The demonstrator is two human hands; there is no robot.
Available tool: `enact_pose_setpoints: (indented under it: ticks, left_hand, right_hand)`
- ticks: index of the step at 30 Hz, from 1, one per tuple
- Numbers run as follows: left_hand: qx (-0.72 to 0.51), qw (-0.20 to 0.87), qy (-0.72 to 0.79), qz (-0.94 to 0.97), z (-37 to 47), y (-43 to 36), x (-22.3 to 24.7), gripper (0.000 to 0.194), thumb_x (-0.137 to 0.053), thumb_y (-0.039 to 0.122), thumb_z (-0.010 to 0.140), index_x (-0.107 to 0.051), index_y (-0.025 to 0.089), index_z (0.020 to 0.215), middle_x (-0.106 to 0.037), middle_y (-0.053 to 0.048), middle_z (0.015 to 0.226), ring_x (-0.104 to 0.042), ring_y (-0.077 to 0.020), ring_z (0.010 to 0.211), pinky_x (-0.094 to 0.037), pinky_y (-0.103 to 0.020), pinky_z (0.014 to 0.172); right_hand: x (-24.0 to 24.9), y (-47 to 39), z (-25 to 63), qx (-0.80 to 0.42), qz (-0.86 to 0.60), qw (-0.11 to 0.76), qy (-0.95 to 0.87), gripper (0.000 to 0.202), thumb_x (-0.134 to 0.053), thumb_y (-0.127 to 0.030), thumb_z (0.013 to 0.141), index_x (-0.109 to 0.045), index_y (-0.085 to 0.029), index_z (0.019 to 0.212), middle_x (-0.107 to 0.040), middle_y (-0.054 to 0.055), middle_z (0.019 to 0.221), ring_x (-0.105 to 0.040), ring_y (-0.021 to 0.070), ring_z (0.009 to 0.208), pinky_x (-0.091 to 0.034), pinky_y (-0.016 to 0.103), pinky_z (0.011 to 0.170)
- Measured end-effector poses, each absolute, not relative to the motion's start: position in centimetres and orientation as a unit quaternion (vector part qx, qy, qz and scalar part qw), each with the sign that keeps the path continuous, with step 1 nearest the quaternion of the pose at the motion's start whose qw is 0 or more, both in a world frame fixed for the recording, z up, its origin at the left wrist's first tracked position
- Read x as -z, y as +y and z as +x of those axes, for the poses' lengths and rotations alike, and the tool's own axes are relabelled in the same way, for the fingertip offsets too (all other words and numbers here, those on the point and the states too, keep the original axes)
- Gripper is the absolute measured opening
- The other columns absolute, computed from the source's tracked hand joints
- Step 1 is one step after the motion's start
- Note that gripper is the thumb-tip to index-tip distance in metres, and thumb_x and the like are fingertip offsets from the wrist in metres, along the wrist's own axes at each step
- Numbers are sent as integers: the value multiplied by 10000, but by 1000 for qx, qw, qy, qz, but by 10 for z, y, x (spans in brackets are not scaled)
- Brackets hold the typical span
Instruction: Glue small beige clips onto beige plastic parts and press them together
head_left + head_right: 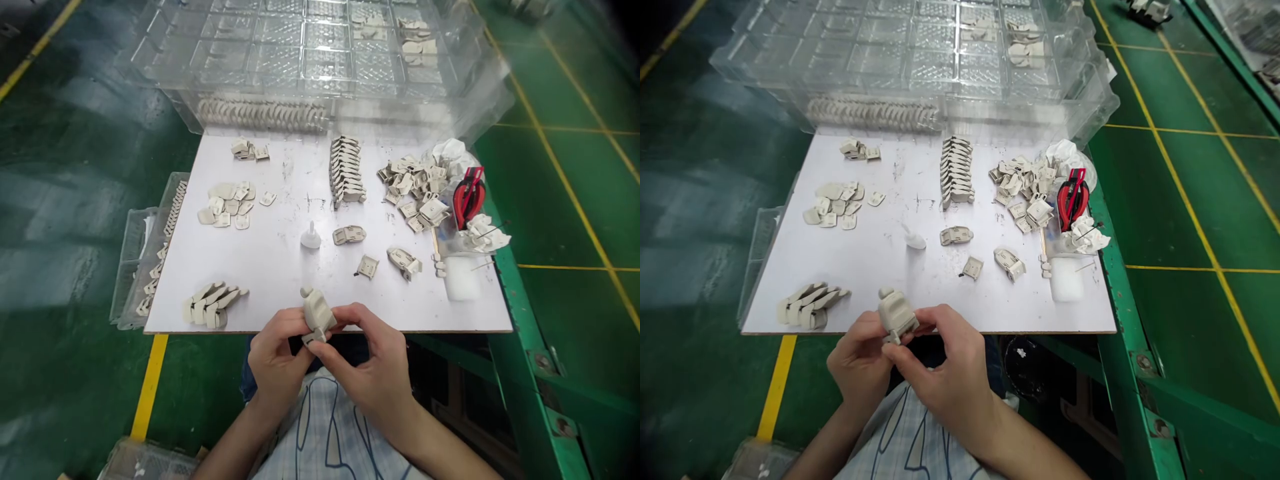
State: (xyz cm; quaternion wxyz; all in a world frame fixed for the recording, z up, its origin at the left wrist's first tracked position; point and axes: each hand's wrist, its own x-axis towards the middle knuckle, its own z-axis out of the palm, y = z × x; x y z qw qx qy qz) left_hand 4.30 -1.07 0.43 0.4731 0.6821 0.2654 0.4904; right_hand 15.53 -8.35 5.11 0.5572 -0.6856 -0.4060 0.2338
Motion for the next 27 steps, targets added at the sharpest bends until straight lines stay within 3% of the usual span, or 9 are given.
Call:
enact_pose_setpoints:
  ticks: [7, 15, 18, 21, 23, 27]
  left_hand:
    - [-511, 495, 302, 634, 55, -14, -14, 160, -809, 150, 792, -674, 203, 860, -694, 17, 773, -673, -135, 699, -531, -216, 570]
    - [-461, 495, 271, 685, 41, -16, 0, 211, -794, 168, 814, -719, 228, 1001, -776, -36, 935, -701, -171, 779, -566, -264, 649]
    - [-432, 568, 308, 629, 43, -16, -5, 152, -824, 274, 797, -719, 219, 893, -742, -16, 821, -677, -163, 735, -550, -254, 638]
    - [-354, 702, 357, 504, 46, -17, -12, 309, -840, 451, 754, -676, 198, 822, -653, 3, 712, -613, -141, 645, -526, -243, 590]
    - [-281, 789, 350, 419, 46, -16, -17, 404, -843, 527, 720, -663, 191, 856, -627, 5, 697, -589, -130, 612, -524, -245, 589]
    - [-204, 863, 320, 334, 45, -15, -20, 400, -862, 495, 709, -663, 184, 864, -633, -4, 703, -590, -128, 622, -518, -251, 626]
  right_hand:
    - [-58, -76, 153, -197, -704, 540, -417, 186, -776, -310, 820, -629, -211, 877, -679, -41, 729, -651, 86, 656, -558, 160, 642]
    - [-58, -84, 155, -232, -695, 537, -419, 115, -729, -290, 871, -650, -217, 911, -690, -24, 731, -650, 112, 648, -563, 202, 634]
    - [-57, -83, 157, -238, -711, 529, -396, 201, -760, -371, 841, -628, -220, 819, -669, -21, 677, -630, 128, 609, -545, 228, 586]
    - [-52, -82, 168, -306, -713, 527, -348, 351, -751, -500, 821, -579, -219, 701, -595, -28, 604, -560, 121, 559, -493, 233, 535]
    - [-46, -82, 177, -387, -680, 551, -290, 415, -666, -601, 855, -579, -217, 722, -553, -30, 597, -525, 122, 552, -475, 243, 527]
    - [-34, -81, 188, -570, -563, 563, -201, 425, -636, -623, 869, -587, -210, 783, -543, -32, 618, -533, 121, 547, -478, 254, 551]
